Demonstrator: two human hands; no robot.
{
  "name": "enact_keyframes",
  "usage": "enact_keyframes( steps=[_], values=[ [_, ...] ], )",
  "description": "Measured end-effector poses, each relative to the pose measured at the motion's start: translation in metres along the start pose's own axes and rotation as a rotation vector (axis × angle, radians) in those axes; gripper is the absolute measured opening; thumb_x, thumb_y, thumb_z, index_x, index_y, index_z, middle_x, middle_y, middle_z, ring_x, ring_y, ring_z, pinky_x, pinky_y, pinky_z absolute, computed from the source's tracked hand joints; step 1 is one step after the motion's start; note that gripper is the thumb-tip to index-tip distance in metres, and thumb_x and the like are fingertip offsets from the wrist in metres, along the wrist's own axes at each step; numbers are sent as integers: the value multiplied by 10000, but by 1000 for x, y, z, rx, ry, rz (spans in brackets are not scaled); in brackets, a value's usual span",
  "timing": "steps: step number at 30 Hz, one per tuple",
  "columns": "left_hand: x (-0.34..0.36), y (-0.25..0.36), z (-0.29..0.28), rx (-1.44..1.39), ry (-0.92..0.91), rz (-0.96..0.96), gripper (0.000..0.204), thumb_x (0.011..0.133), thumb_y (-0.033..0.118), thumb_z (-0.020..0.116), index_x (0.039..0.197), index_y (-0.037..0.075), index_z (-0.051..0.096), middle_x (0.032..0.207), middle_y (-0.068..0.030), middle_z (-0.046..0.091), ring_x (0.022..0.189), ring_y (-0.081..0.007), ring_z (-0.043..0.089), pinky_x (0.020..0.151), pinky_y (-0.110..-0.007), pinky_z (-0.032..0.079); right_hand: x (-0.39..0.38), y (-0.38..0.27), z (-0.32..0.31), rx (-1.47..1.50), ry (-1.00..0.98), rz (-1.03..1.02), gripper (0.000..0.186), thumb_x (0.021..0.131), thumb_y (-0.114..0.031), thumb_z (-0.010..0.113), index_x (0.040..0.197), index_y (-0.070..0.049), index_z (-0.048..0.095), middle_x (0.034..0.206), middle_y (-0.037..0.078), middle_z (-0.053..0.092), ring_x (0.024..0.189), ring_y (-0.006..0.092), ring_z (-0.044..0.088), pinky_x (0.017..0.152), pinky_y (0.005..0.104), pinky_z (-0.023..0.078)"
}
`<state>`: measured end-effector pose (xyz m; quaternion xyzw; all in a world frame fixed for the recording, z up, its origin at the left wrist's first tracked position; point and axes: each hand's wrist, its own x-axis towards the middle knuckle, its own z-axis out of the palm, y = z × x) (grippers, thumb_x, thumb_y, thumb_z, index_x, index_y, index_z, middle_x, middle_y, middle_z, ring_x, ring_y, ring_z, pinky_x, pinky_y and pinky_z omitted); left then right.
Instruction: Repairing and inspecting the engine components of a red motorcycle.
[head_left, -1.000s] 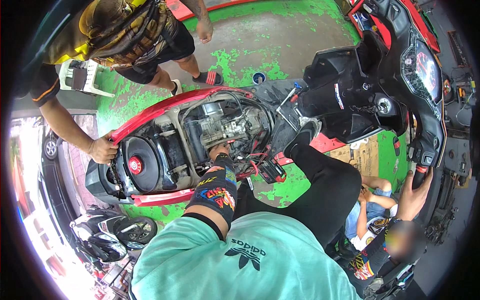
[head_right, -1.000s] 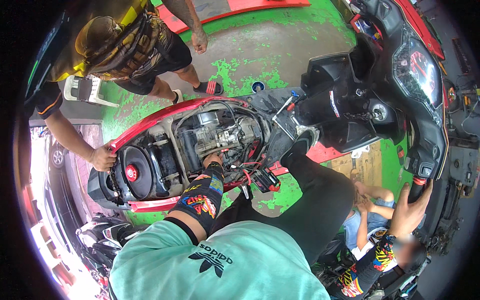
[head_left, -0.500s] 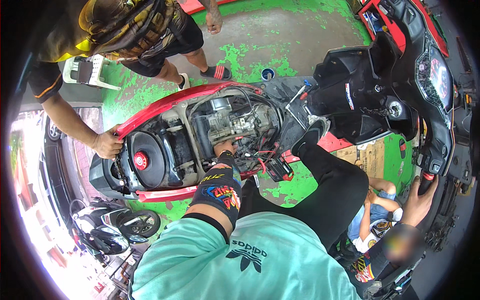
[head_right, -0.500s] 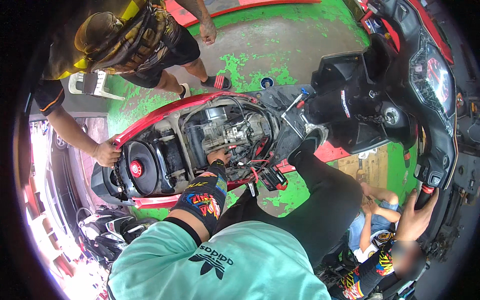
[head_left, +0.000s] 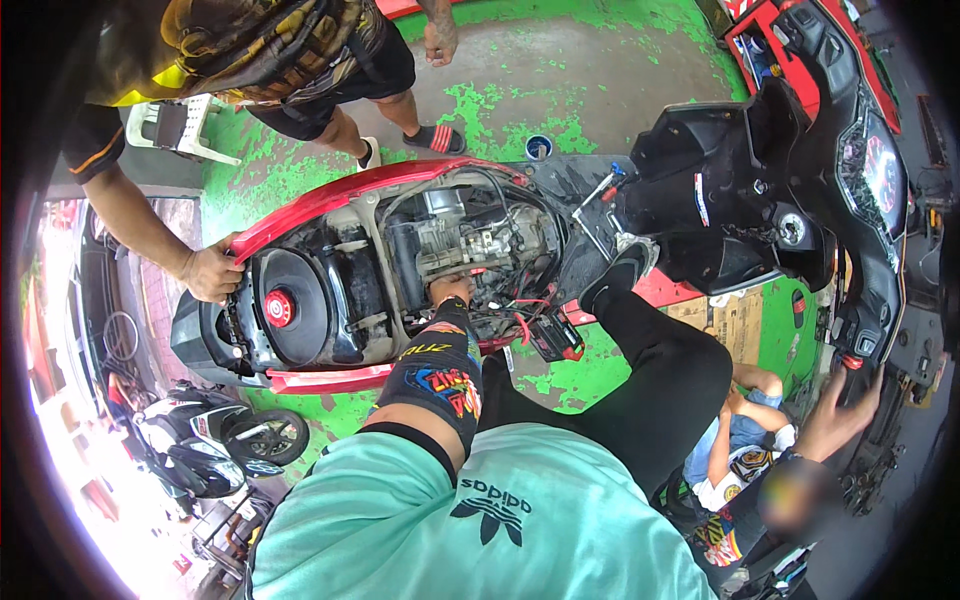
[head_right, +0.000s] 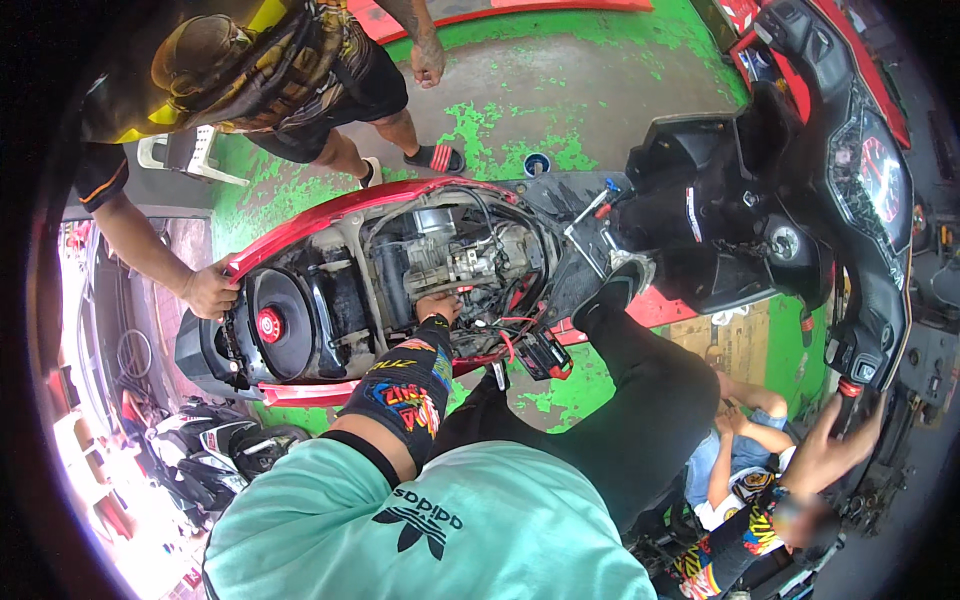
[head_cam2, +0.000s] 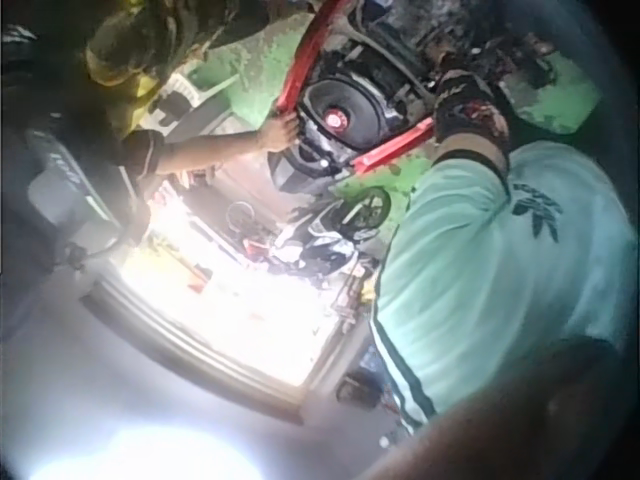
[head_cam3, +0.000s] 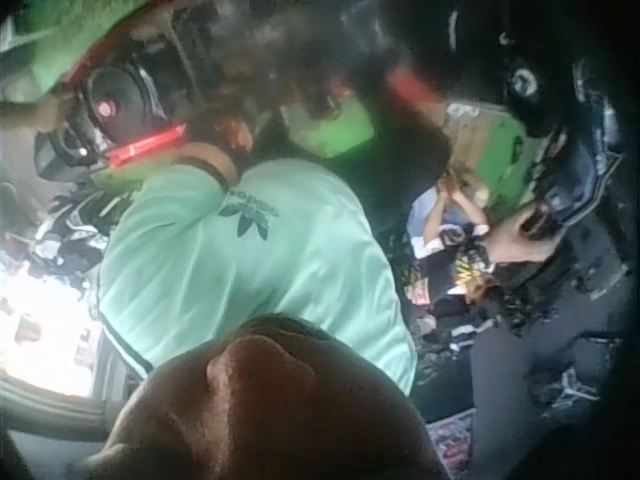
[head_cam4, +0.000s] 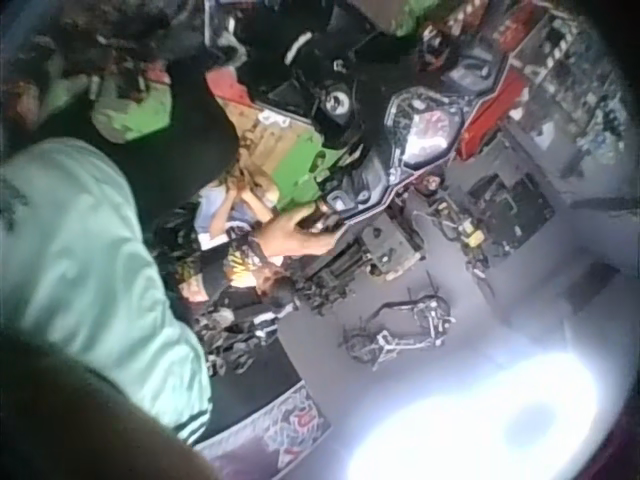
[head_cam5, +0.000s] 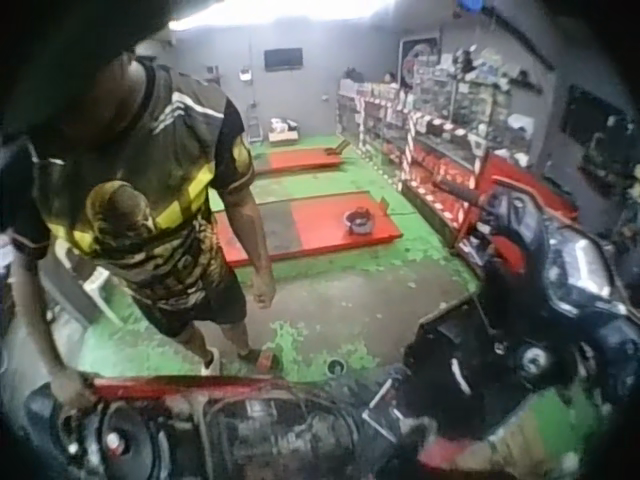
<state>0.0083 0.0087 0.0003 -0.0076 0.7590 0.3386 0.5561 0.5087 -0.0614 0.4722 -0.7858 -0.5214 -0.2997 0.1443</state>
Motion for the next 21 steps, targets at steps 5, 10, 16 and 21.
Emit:
enact_keyframes(
  steps=[5,10,16,21],
  values=[
    [-12,4,7,27,140,51,152,862,-7,722,976,-100,689,798,-172,715,616,-250,710,511,-353,590,-39,-113,6,788,-381,258,314,915,-29,590,1223,33,602,1249,184,617,1061,276,624,912,386,484],
    [-15,5,1,116,150,79,162,856,-8,724,966,-123,697,798,-186,722,637,-233,720,514,-327,567,-152,-278,142,1190,-1329,-109,284,932,-201,633,1129,-3,683,1024,168,708,887,255,695,834,363,542],
    [-11,0,-11,100,69,142,176,889,56,715,975,-97,701,786,-143,713,581,-202,684,489,-307,553,-288,-392,248,1188,-1945,253,344,974,-171,556,1249,32,593,906,133,678,743,223,695,621,325,575],
    [-3,-13,-14,238,67,217,167,896,74,714,953,-82,707,777,-136,713,576,-190,672,475,-307,541,-321,-416,272,1331,-1915,961,235,989,-126,533,1148,36,594,871,144,687,688,223,697,575,334,590]
  ],
)
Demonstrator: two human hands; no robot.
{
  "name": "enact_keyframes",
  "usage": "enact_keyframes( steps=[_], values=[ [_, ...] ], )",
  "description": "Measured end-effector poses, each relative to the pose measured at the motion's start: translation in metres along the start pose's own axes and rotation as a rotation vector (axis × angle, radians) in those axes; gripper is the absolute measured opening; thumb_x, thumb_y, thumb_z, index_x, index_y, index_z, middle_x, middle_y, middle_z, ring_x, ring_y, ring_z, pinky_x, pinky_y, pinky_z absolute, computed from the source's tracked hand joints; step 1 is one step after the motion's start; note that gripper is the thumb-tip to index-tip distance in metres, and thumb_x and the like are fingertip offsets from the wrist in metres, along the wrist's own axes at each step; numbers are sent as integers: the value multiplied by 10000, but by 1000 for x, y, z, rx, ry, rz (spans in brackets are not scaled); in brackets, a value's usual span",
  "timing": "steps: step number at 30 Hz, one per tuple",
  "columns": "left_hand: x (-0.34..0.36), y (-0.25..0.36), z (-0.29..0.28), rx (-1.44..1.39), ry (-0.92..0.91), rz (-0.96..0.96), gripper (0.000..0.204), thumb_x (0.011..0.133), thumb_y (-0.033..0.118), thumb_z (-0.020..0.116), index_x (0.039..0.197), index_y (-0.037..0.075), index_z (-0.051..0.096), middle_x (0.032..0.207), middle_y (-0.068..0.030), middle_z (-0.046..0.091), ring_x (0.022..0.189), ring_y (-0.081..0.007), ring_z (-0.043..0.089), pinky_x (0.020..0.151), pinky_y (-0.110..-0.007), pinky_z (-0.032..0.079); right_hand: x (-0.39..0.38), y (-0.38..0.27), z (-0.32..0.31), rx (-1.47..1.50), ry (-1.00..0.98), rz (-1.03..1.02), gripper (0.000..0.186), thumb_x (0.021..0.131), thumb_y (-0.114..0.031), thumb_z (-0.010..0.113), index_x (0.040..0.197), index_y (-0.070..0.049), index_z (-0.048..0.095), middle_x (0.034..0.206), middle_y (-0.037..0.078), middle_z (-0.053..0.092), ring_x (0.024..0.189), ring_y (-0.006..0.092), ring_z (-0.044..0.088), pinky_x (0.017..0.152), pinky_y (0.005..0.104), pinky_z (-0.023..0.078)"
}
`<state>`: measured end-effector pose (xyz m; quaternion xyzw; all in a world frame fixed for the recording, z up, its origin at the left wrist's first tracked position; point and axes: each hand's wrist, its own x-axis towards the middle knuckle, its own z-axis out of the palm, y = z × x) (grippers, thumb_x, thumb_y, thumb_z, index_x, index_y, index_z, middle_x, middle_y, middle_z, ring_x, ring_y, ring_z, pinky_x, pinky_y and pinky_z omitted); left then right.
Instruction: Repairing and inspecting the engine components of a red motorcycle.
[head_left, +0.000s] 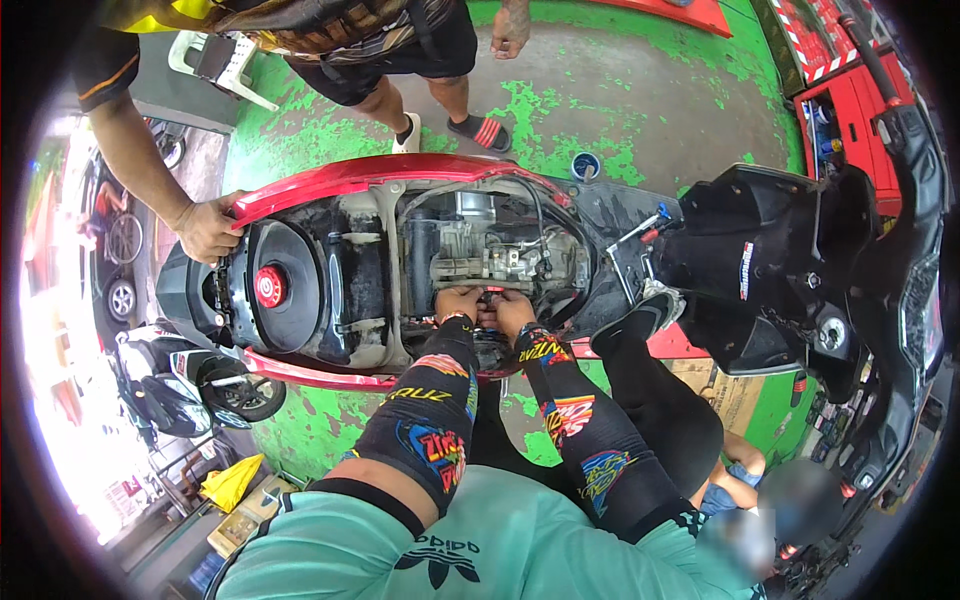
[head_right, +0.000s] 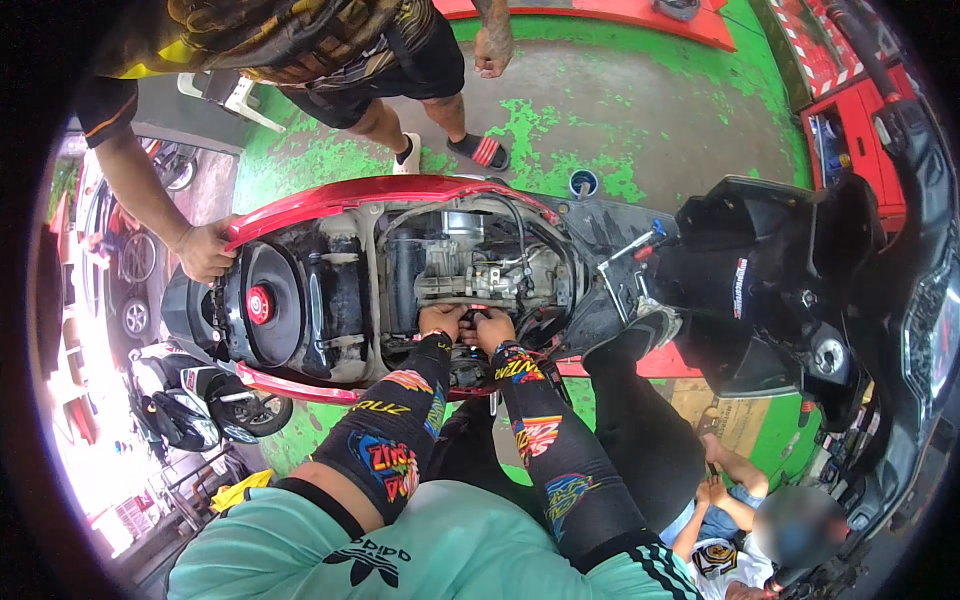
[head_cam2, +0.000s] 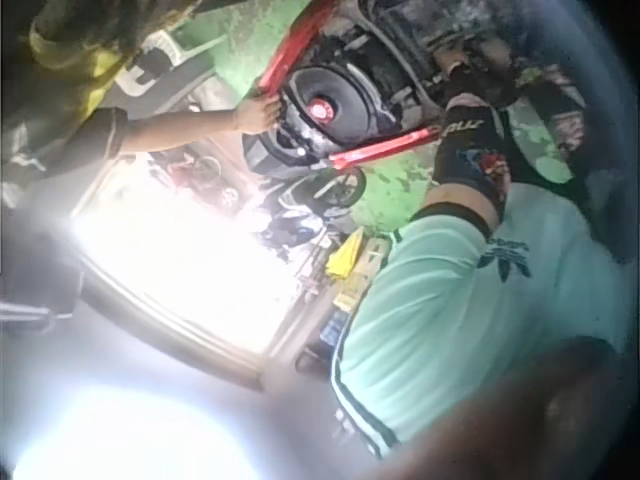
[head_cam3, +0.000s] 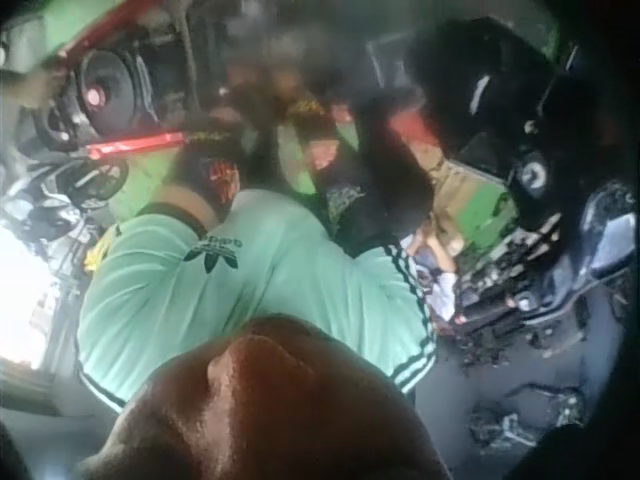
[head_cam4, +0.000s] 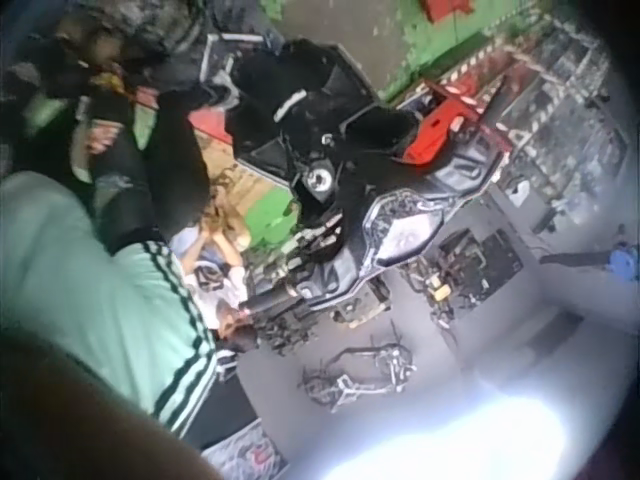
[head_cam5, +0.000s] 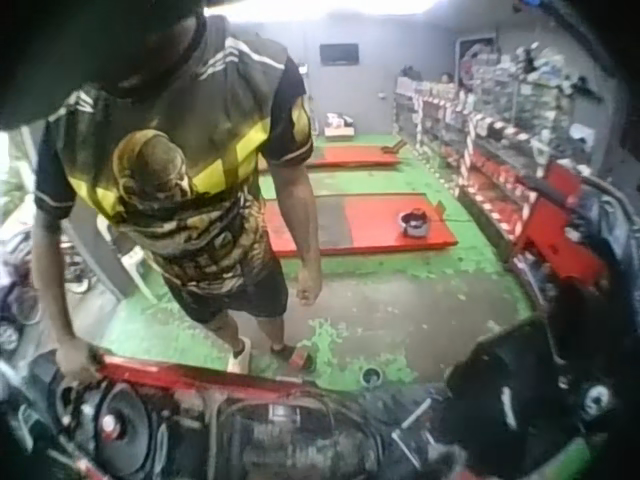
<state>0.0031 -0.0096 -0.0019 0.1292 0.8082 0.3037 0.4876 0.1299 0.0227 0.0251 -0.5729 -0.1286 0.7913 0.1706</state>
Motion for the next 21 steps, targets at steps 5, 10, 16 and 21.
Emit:
enact_keyframes(
  steps=[5,10,16,21],
  values=[
    [8,-8,-3,-20,2,-50,167,909,58,697,971,-97,693,804,-130,715,601,-184,671,510,-307,561,2,5,8,-136,120,-208,234,988,-165,585,989,51,675,769,157,702,588,237,693,532,350,552],
    [-3,10,7,-52,-25,-91,193,886,67,734,969,-105,703,819,-132,722,660,-179,682,550,-305,569,11,7,-7,-587,295,-318,315,939,-245,617,846,44,699,795,232,696,736,392,698,679,485,522],
    [6,0,2,84,2,-20,187,873,81,753,866,-104,724,770,-136,727,629,-177,677,541,-308,542,12,14,-3,-686,352,-515,318,939,-251,633,865,49,707,758,228,697,747,390,702,670,478,521],
    [7,0,-1,237,64,52,219,820,192,779,855,-23,760,769,-134,740,682,-225,702,650,-352,543,-22,-13,12,-617,340,-492,252,962,-138,607,870,73,710,737,207,709,637,296,723,584,407,537]
  ],
)
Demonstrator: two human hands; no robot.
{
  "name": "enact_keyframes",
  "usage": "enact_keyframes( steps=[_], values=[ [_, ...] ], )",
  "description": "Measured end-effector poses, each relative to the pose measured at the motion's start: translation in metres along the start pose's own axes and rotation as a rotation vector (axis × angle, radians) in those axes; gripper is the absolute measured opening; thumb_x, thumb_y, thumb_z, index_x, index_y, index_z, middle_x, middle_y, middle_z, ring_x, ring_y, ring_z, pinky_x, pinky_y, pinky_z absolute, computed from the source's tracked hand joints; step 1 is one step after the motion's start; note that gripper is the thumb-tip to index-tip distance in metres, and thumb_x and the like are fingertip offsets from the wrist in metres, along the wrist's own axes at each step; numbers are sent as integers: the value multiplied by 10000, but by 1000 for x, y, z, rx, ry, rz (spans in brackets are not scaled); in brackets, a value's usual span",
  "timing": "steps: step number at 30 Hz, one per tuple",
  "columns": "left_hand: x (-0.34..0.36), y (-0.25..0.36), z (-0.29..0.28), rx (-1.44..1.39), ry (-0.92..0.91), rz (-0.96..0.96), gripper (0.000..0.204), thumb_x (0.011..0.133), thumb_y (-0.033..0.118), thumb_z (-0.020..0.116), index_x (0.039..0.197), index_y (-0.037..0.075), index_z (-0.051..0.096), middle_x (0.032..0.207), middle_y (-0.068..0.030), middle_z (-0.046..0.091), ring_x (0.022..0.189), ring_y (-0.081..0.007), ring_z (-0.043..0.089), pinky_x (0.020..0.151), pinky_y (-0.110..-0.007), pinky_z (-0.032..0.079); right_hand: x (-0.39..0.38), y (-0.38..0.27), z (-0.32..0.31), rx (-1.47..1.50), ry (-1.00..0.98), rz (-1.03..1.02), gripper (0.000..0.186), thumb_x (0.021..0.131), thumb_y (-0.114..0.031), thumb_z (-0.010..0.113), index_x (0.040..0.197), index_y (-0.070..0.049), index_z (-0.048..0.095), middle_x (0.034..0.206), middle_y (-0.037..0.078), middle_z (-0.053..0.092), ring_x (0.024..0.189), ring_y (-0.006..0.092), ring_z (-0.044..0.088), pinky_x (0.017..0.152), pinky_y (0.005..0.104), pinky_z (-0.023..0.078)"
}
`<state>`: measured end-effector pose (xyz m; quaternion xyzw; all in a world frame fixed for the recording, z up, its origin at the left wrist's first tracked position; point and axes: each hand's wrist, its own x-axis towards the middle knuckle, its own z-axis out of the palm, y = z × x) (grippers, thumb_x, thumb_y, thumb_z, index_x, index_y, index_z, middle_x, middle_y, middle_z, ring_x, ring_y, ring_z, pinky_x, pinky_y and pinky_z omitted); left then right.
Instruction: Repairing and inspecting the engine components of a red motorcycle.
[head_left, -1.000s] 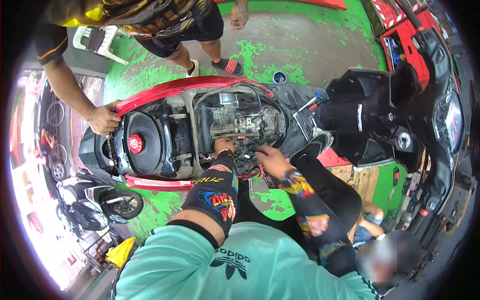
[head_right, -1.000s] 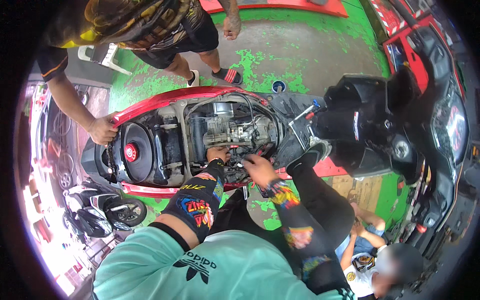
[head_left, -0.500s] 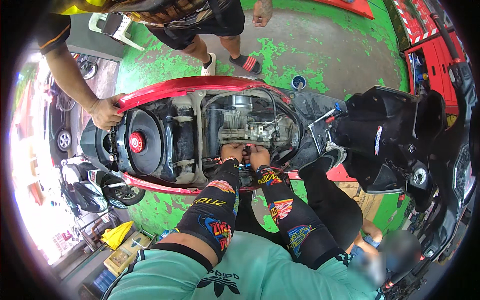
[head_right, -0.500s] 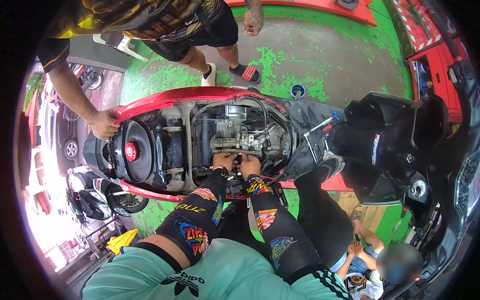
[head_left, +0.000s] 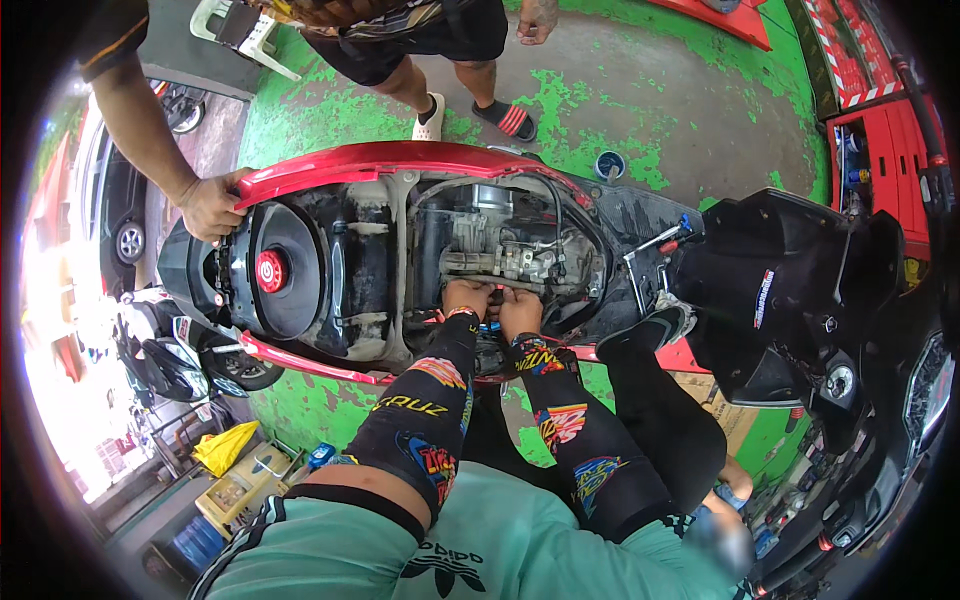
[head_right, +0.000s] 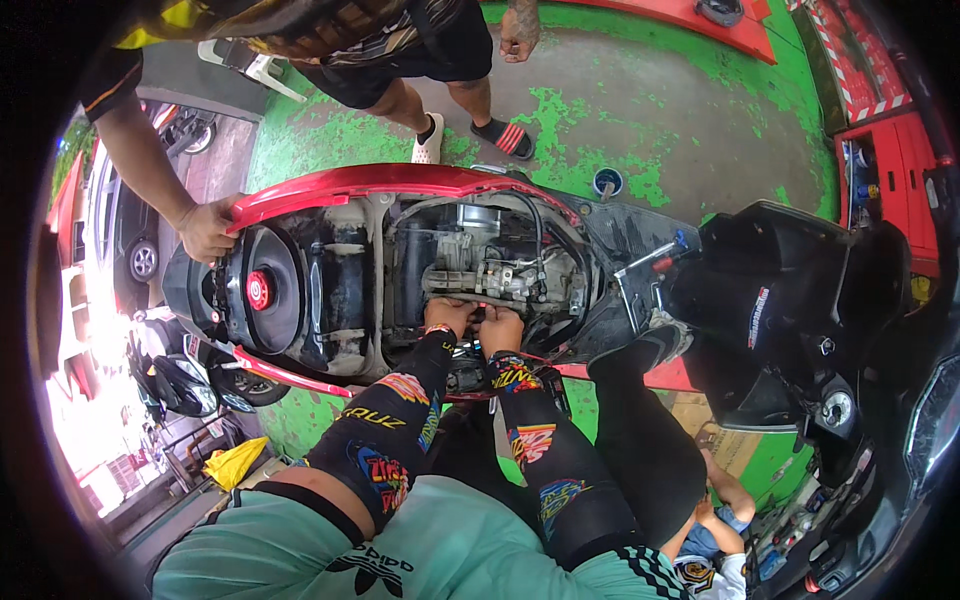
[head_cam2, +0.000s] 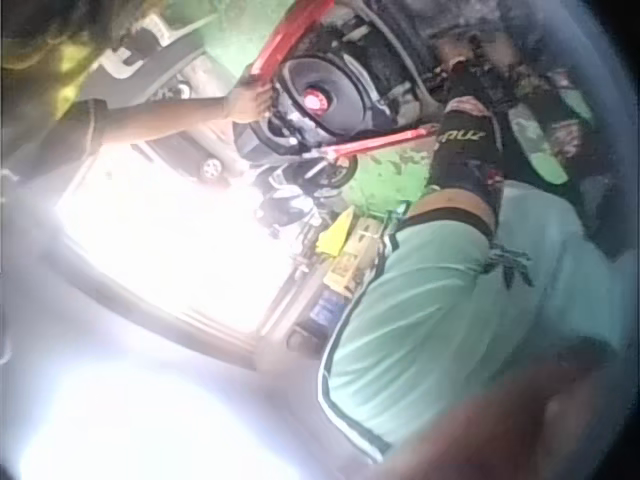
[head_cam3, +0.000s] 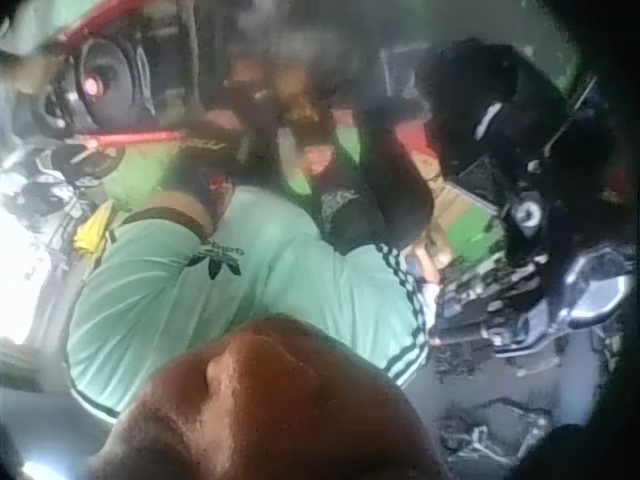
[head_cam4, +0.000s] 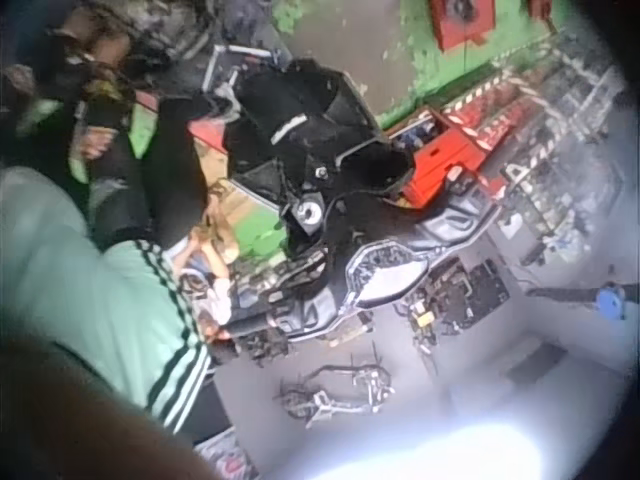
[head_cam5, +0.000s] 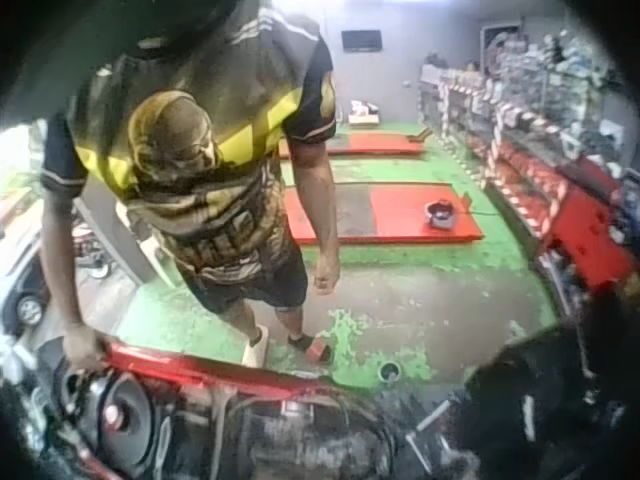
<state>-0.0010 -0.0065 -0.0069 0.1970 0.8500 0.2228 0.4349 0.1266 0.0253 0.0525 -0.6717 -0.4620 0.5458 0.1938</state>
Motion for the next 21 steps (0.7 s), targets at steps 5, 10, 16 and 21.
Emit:
enact_keyframes(
  steps=[5,10,16,21],
  values=[
    [-5,9,-5,155,-20,21,253,787,267,781,916,49,784,826,-142,749,796,-284,738,777,-391,554,19,26,0,227,-250,173,287,1014,-180,563,971,77,684,743,150,705,626,221,711,499,338,554],
    [-22,35,-4,127,17,26,262,821,168,801,879,-82,748,741,-159,738,596,-191,705,583,-335,557,33,46,-1,642,-353,473,290,1042,-182,478,1154,68,575,973,189,688,713,292,722,571,358,611],
    [-27,38,-8,76,11,-3,311,814,187,827,864,-105,730,709,-146,722,562,-172,679,525,-321,536,21,42,2,772,-280,566,288,1054,-165,411,1237,24,528,1066,176,673,778,290,709,608,353,614],
    [-17,28,-9,64,13,-30,303,815,181,832,844,-99,721,681,-124,707,529,-154,648,490,-314,512,21,38,0,801,-403,520,292,1060,-170,390,1252,-6,537,1072,132,674,820,251,680,673,351,593]
  ],
)
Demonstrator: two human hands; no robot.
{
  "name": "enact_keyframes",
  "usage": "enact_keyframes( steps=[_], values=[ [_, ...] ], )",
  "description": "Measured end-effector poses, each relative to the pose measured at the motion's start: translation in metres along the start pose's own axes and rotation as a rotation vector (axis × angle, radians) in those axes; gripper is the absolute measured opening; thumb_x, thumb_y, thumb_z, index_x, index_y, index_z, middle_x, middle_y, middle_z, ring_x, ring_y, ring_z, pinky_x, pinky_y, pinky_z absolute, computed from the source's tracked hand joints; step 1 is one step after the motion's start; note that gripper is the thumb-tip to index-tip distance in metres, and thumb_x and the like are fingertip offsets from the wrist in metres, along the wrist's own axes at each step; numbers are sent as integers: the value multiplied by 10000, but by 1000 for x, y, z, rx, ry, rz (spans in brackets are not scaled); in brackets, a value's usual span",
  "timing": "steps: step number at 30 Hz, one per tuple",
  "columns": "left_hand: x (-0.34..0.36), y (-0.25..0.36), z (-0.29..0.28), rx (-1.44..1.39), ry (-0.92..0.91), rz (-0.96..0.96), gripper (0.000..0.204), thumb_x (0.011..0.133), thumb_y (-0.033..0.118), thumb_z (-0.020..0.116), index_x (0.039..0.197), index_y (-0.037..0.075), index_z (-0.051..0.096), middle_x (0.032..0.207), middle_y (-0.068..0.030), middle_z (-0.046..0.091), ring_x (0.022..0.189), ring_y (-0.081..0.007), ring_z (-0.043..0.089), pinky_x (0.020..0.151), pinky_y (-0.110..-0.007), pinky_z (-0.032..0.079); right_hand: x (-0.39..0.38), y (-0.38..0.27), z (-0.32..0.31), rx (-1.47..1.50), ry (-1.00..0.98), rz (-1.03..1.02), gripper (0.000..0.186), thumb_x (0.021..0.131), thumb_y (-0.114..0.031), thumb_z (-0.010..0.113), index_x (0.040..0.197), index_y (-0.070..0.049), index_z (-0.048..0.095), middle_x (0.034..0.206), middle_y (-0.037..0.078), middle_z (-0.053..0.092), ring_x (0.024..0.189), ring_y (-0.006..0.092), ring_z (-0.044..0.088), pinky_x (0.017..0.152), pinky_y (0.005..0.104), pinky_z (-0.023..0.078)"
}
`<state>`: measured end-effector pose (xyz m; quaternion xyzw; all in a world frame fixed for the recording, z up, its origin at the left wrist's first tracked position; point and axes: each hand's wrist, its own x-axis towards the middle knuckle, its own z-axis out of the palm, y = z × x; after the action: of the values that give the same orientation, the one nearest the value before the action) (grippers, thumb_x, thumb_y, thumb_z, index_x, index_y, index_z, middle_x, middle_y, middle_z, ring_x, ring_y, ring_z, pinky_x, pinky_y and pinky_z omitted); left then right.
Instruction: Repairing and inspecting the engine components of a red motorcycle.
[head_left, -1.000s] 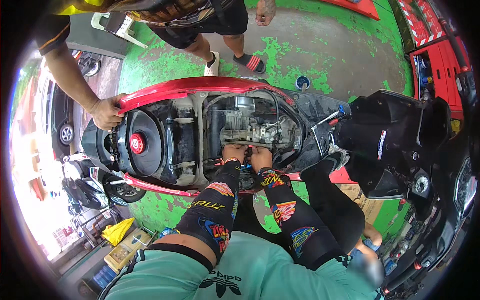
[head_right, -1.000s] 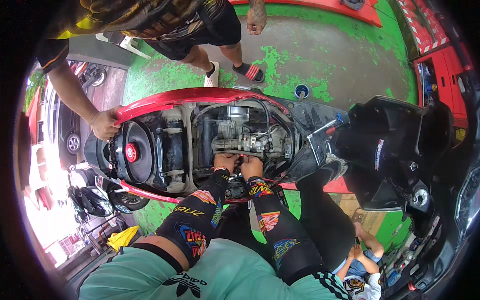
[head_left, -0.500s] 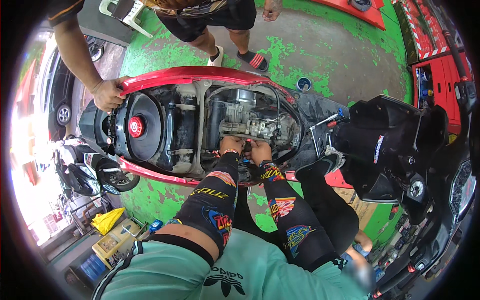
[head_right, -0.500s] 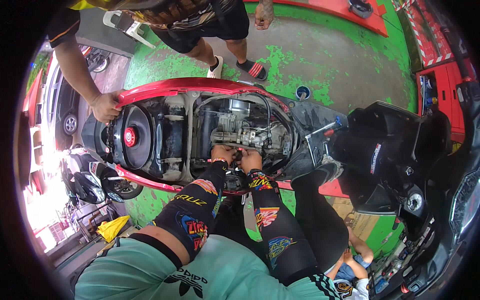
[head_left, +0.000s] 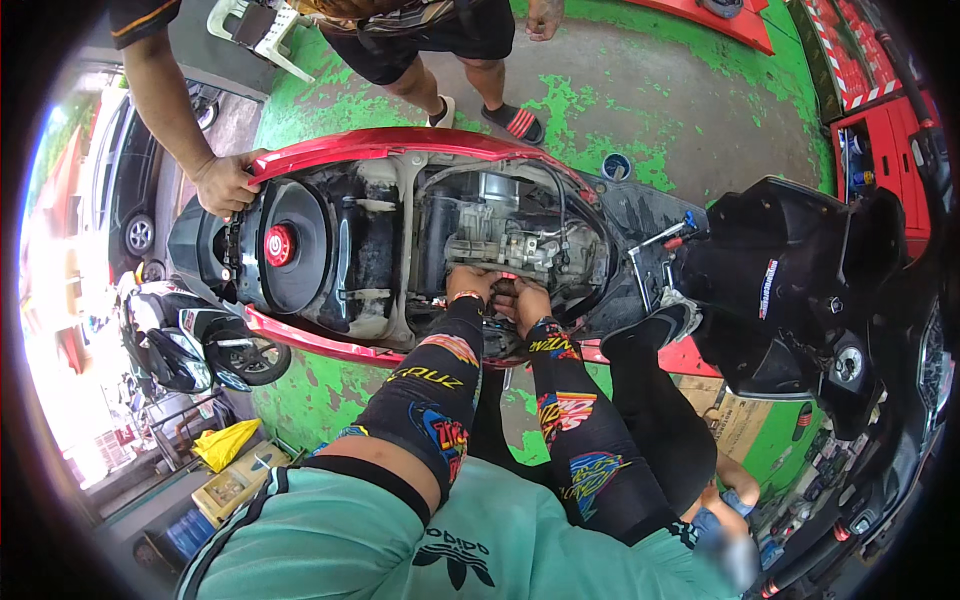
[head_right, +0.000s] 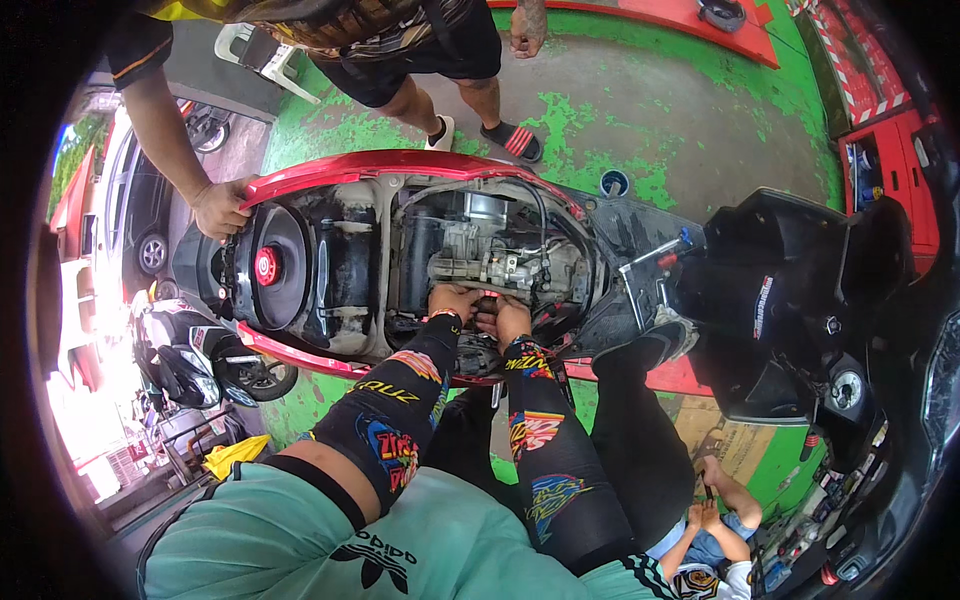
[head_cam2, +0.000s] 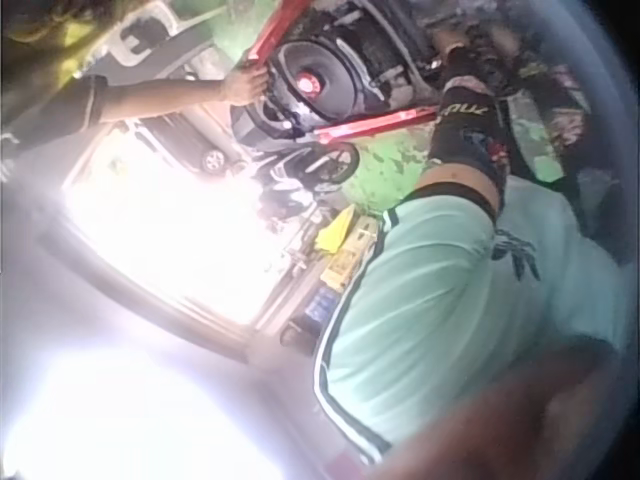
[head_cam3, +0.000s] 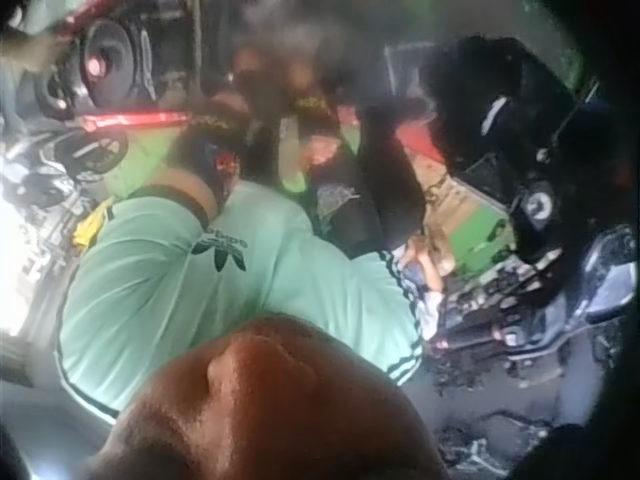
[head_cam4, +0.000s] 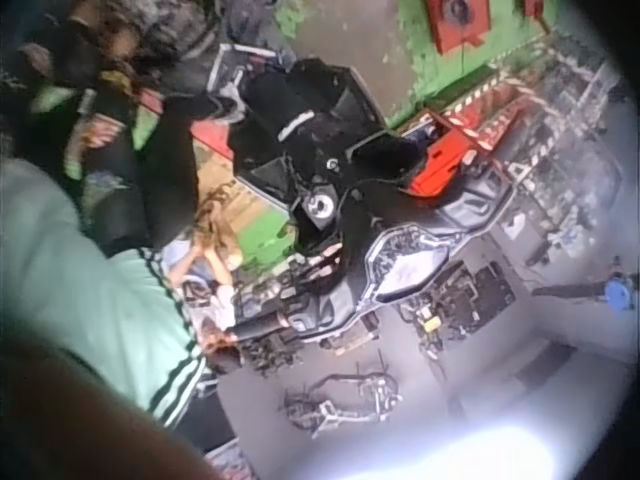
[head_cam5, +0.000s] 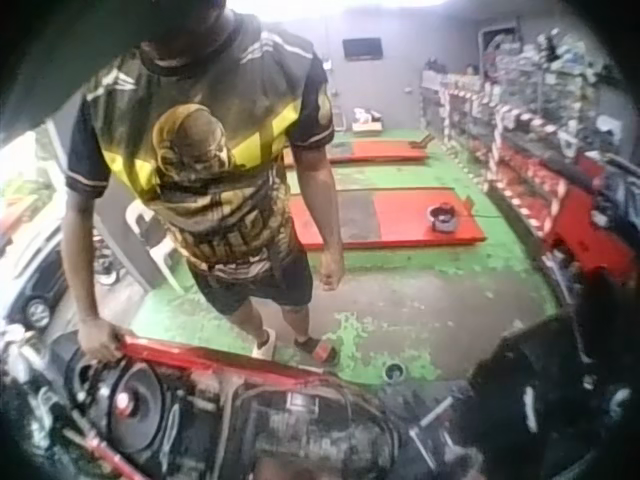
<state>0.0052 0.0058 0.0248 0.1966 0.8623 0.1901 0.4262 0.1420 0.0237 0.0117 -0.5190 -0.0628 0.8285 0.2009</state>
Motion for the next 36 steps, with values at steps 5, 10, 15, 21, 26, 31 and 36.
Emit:
enact_keyframes(
  steps=[5,10,15,21,26,31,36],
  values=[
    [5,-1,6,46,-20,-45,349,791,317,825,880,-16,769,765,-169,737,692,-268,723,699,-382,544,2,-3,-6,26,-45,13,285,1064,-185,375,1224,-27,552,1089,123,672,836,237,662,713,372,568],
    [15,-13,7,112,40,57,332,786,262,841,859,-48,746,752,-158,717,647,-238,674,616,-366,518,6,0,-5,76,-95,23,281,1043,-190,373,1204,-44,551,1085,116,672,872,236,659,727,392,553],
    [14,-13,6,49,73,99,311,787,207,853,794,-76,725,649,-115,690,507,-161,622,469,-337,494,10,2,-1,128,-16,49,286,1021,-172,370,1199,-44,554,1041,118,677,861,244,670,701,387,557],
    [-6,9,0,83,31,78,319,795,195,848,764,-93,714,660,-123,695,524,-166,637,479,-326,504,22,5,6,176,151,60,299,967,-135,361,1120,-18,590,924,127,684,713,252,675,563,363,561],
    [7,0,-2,-4,-32,-17,374,764,246,861,868,-90,734,771,-178,738,637,-220,712,642,-367,559,22,-5,17,280,297,153,264,935,-133,402,1033,-30,624,850,103,663,645,231,626,487,341,483],
    [2,10,-3,-70,-49,-88,350,750,205,876,835,-97,719,729,-152,725,583,-203,695,540,-349,542,26,-5,16,568,292,216,137,913,-120,445,844,-71,554,667,31,479,523,158,422,475,299,325],
    [-4,17,-6,-60,-16,-51,348,750,192,875,817,-107,710,722,-145,720,563,-191,684,510,-339,536,35,1,17,671,299,253,183,927,-143,425,766,-100,501,618,6,415,492,147,379,455,293,311]
  ],
)
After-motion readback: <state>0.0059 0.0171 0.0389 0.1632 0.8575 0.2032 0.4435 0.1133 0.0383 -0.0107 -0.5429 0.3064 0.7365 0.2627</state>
